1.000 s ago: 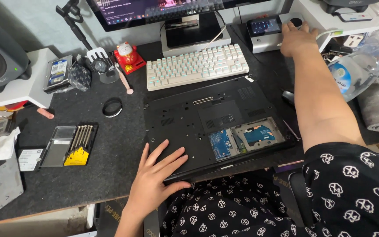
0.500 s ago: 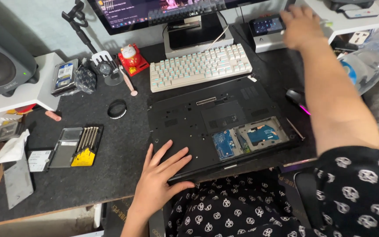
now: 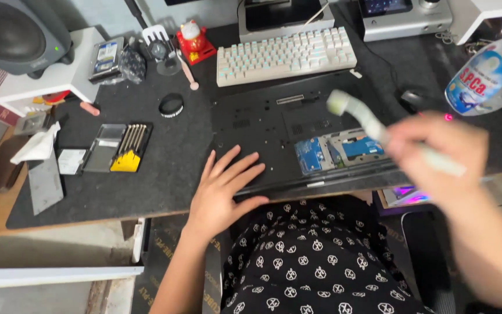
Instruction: Cleaning the internal components of a laptop using a toothbrush, a cloth, and a cleaning spray.
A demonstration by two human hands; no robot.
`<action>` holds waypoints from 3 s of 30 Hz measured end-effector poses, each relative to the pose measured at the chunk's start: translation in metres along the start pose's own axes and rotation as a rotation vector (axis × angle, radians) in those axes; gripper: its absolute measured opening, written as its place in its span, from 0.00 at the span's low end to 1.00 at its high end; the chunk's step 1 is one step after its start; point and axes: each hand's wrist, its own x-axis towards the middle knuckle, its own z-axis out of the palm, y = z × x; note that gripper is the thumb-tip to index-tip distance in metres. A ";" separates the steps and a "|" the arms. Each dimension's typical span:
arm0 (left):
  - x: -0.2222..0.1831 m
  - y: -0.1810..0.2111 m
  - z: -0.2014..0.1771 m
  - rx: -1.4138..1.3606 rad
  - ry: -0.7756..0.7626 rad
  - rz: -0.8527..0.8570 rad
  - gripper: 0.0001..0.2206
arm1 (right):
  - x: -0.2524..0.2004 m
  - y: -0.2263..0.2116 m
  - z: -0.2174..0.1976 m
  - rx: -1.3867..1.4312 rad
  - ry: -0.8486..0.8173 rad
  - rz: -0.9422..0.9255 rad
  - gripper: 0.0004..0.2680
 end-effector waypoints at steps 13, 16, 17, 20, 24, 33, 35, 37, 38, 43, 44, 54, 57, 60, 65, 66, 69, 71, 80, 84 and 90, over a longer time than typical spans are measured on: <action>-0.004 -0.001 0.015 0.079 0.107 -0.052 0.31 | -0.063 -0.036 0.047 0.085 -0.057 -0.172 0.04; -0.003 -0.001 0.015 0.074 0.088 -0.062 0.32 | -0.052 -0.022 0.056 0.111 -0.045 -0.200 0.04; -0.004 -0.002 0.014 0.065 0.076 -0.075 0.32 | -0.047 -0.013 0.059 0.083 -0.045 -0.221 0.04; -0.003 0.002 0.013 0.059 0.073 -0.102 0.32 | -0.051 -0.011 0.040 0.035 -0.066 -0.183 0.05; 0.000 0.003 0.011 0.051 0.066 -0.112 0.33 | -0.043 -0.040 0.065 0.078 -0.035 -0.213 0.04; -0.005 0.001 0.013 0.082 0.072 -0.080 0.33 | -0.044 -0.033 0.047 0.055 -0.089 -0.188 0.05; -0.003 0.003 0.011 0.058 0.080 -0.091 0.32 | -0.028 -0.015 0.054 0.078 -0.087 -0.236 0.05; -0.004 0.004 0.007 0.088 0.057 -0.063 0.30 | -0.032 -0.014 0.030 0.009 -0.124 -0.212 0.04; -0.002 0.004 0.007 0.114 0.041 -0.033 0.27 | -0.032 -0.013 0.015 -0.068 -0.163 -0.191 0.04; -0.001 0.005 0.008 0.120 0.040 -0.050 0.27 | -0.041 -0.022 0.045 -0.058 -0.122 -0.240 0.02; -0.003 0.005 0.005 0.125 0.035 -0.044 0.27 | -0.037 -0.019 0.055 -0.050 -0.115 -0.238 0.03; -0.003 0.005 0.007 0.133 0.032 -0.054 0.27 | -0.033 -0.004 0.041 -0.002 -0.174 -0.233 0.04; -0.005 0.007 0.006 0.111 0.042 -0.039 0.27 | -0.025 0.006 0.019 -0.111 -0.204 -0.197 0.03; 0.000 0.005 0.007 0.122 0.055 -0.029 0.27 | -0.016 0.014 0.026 -0.042 -0.215 -0.182 0.03; -0.003 0.006 0.007 0.108 0.050 -0.052 0.27 | 0.001 0.037 -0.005 -0.075 -0.362 -0.107 0.05; -0.003 0.005 0.007 0.112 0.057 -0.053 0.27 | 0.001 0.039 0.003 -0.075 -0.362 -0.114 0.05; -0.002 0.004 0.013 0.111 0.048 -0.045 0.27 | -0.004 0.032 0.019 -0.016 -0.340 -0.184 0.06; -0.004 0.001 0.017 0.064 0.118 -0.109 0.33 | -0.003 0.009 0.030 0.101 -0.266 -0.185 0.04; -0.002 0.007 0.007 0.103 0.044 -0.056 0.27 | -0.012 0.012 0.028 0.024 -0.313 -0.258 0.04; -0.002 0.004 0.007 0.098 0.046 -0.050 0.28 | -0.020 0.003 0.003 0.003 -0.338 -0.125 0.04; -0.003 0.003 0.008 0.107 0.038 -0.053 0.28 | -0.022 -0.006 0.013 0.031 -0.304 -0.220 0.03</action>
